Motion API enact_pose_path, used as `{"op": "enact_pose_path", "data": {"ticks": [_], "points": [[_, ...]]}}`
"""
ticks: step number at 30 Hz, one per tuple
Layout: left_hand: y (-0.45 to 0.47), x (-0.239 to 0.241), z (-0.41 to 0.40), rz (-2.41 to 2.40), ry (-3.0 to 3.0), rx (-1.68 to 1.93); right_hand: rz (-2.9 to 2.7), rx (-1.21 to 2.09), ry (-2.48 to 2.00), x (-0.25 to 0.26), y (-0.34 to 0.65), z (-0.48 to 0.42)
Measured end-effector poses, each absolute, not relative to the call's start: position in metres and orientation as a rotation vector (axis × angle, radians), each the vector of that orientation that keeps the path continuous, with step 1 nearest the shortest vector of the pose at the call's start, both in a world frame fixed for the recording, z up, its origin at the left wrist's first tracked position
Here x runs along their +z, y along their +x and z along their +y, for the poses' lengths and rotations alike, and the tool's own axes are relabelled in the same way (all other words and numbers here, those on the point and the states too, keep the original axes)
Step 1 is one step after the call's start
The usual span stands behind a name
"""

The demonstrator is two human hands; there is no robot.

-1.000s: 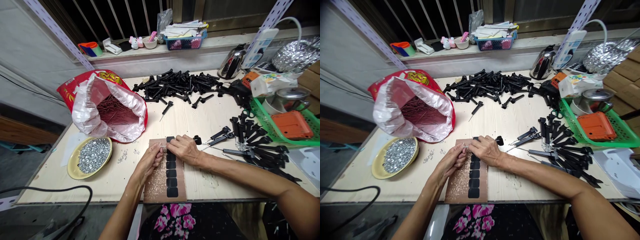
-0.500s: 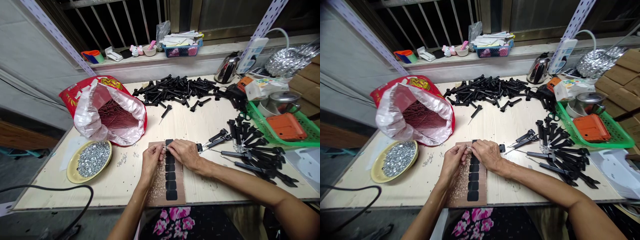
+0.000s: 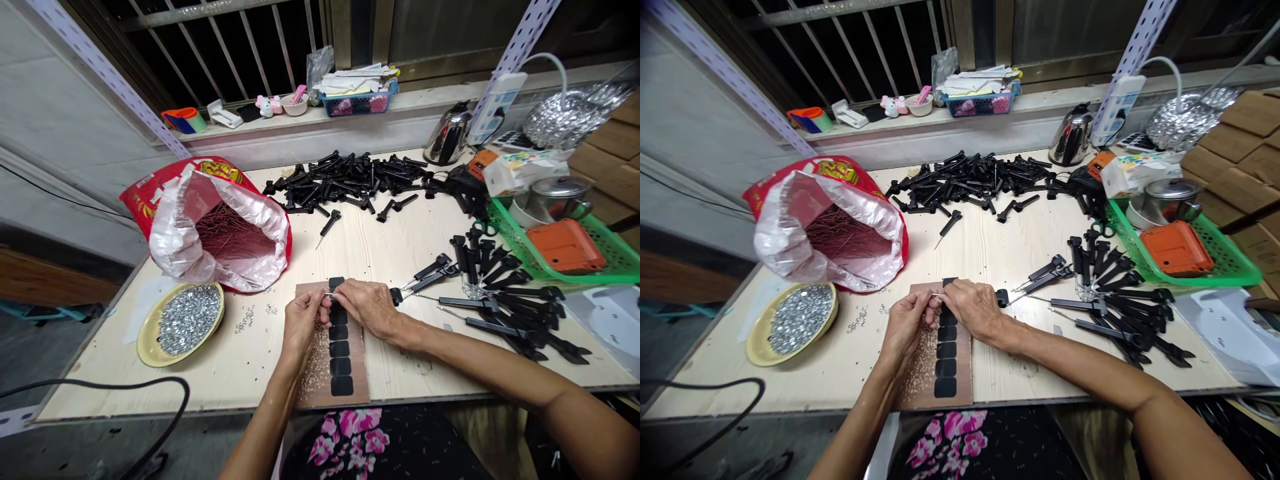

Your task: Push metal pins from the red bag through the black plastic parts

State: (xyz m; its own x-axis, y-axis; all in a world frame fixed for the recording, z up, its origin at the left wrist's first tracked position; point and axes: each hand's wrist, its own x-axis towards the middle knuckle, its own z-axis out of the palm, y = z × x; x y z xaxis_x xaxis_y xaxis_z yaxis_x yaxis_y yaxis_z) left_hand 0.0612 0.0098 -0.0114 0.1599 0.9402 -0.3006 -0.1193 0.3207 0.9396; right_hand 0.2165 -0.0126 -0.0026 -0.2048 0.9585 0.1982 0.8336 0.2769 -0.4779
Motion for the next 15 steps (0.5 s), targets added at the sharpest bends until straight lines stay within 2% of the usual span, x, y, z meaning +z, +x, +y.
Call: {"op": "enact_pose_path", "data": {"ticks": [5, 7, 10, 15], "points": [[0.0587, -0.0149, 0.0103, 1.201, 1.110, 0.880, -1.952, 0.820, -1.584, -0.0059, 0.2231, -0.0076], [0.0593, -0.0157, 0.0108, 1.186, 1.088, 0.876, -1.886, 0.895, -1.570, -0.0062, 0.2244, -0.0069], [0.0605, -0.0164, 0.0111, 1.179, 1.057, 0.868, -1.894, 0.741, -1.590, -0.0062, 0.2244, -0.0091], [0.0617, -0.0168, 0.0110, 1.187, 1.013, 0.833, -2.183, 0.178, -1.525, -0.0096, 0.2227, -0.0148]]}}
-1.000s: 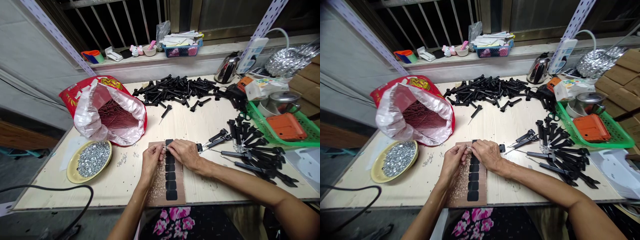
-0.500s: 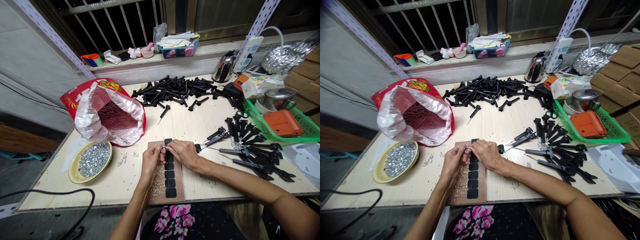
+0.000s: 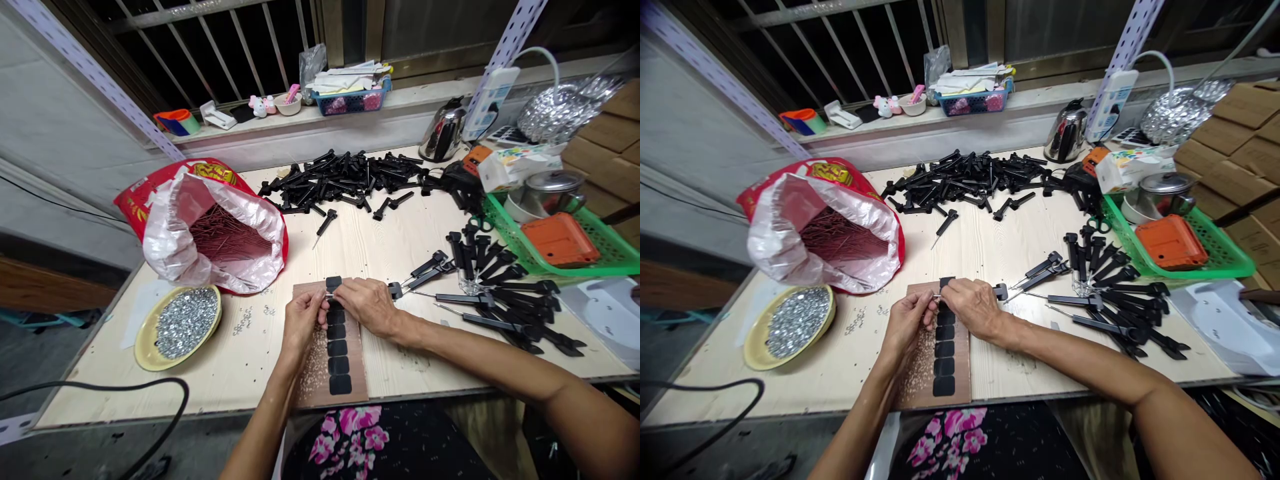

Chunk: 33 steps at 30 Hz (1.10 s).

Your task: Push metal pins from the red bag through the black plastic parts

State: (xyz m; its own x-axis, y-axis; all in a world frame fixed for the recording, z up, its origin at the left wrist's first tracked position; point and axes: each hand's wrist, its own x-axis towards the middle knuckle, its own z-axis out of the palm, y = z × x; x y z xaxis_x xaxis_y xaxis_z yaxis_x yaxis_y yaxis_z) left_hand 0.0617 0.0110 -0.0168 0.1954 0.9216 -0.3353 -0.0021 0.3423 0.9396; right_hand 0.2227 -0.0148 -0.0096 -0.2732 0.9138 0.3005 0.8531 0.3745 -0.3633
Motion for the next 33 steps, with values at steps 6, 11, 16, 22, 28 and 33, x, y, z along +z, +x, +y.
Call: {"op": "enact_pose_path", "data": {"ticks": [6, 11, 16, 22, 28, 33], "points": [[0.064, -0.019, 0.010, 1.192, 0.957, 0.854, -2.172, 0.015, -1.493, -0.013, 0.221, -0.017], [0.061, -0.020, 0.007, 1.283, 1.204, 0.795, -2.131, 0.273, -1.526, -0.014, 0.225, -0.020], [0.062, -0.021, 0.003, 1.389, 1.630, 0.841, -2.127, 0.299, -1.591, -0.017, 0.235, -0.022], [0.052, -0.026, 0.001, 1.485, 1.777, 0.862, -2.156, 0.282, -1.617, -0.027, 0.243, -0.021], [0.045, -0.028, -0.002, 1.537, 2.028, 0.827, -2.248, 0.182, -1.589, -0.038, 0.242, -0.016], [0.050, -0.036, -0.004, 1.460, 2.373, 0.803, -2.274, 0.068, -1.563, -0.045, 0.242, -0.012]]}}
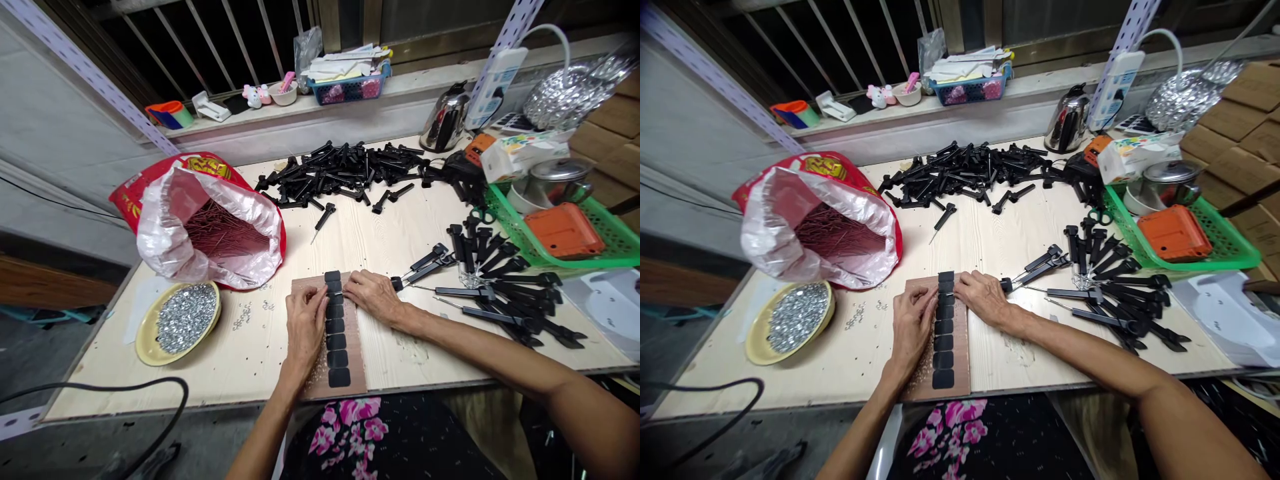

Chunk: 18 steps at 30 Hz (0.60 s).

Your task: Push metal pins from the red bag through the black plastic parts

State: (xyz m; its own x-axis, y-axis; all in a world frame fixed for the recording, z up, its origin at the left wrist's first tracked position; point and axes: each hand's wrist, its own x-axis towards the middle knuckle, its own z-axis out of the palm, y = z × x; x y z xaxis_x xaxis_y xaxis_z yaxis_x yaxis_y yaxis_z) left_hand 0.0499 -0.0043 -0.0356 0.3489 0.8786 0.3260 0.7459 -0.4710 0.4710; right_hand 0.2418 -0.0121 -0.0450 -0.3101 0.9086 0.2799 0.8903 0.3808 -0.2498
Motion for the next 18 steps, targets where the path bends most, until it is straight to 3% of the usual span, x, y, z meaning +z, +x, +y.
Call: {"op": "enact_pose_path", "data": {"ticks": [18], "points": [[0.039, -0.047, -0.018, 1.272, 2.687, 0.613, -2.387, -0.002, -1.430, -0.052, 0.244, -0.028]]}}
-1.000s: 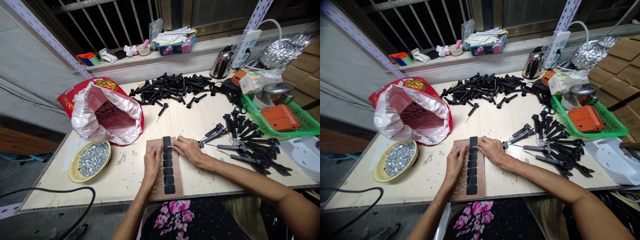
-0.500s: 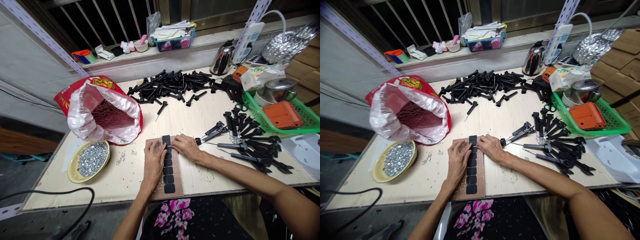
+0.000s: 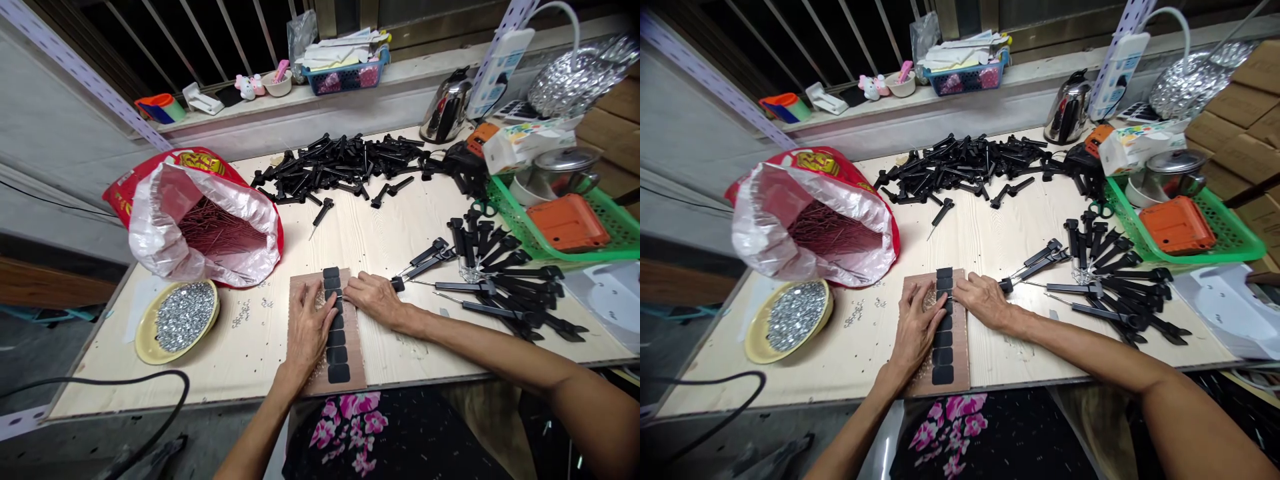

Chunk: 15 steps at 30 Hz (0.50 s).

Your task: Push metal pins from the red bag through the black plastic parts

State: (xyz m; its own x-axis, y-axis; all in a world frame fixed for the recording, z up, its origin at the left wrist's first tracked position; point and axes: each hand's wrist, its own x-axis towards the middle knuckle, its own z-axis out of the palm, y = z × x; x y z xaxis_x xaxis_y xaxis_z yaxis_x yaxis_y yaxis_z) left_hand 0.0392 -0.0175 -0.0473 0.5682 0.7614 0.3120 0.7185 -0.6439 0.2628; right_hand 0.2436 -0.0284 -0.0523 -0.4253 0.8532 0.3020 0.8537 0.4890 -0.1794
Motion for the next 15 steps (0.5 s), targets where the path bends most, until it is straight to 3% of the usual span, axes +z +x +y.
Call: {"op": "enact_pose_path", "data": {"ticks": [3, 9, 15], "points": [[0.040, -0.045, -0.022, 1.252, 2.732, 0.585, -2.482, -0.022, -1.330, -0.048, 0.244, -0.031], [0.050, -0.041, -0.017, 1.314, 2.795, 0.571, -2.296, 0.325, -1.543, -0.039, 0.246, -0.013], [0.045, -0.038, -0.033, 1.278, 2.833, 0.514, -2.461, 0.075, -1.366, -0.043, 0.241, -0.031]]}}
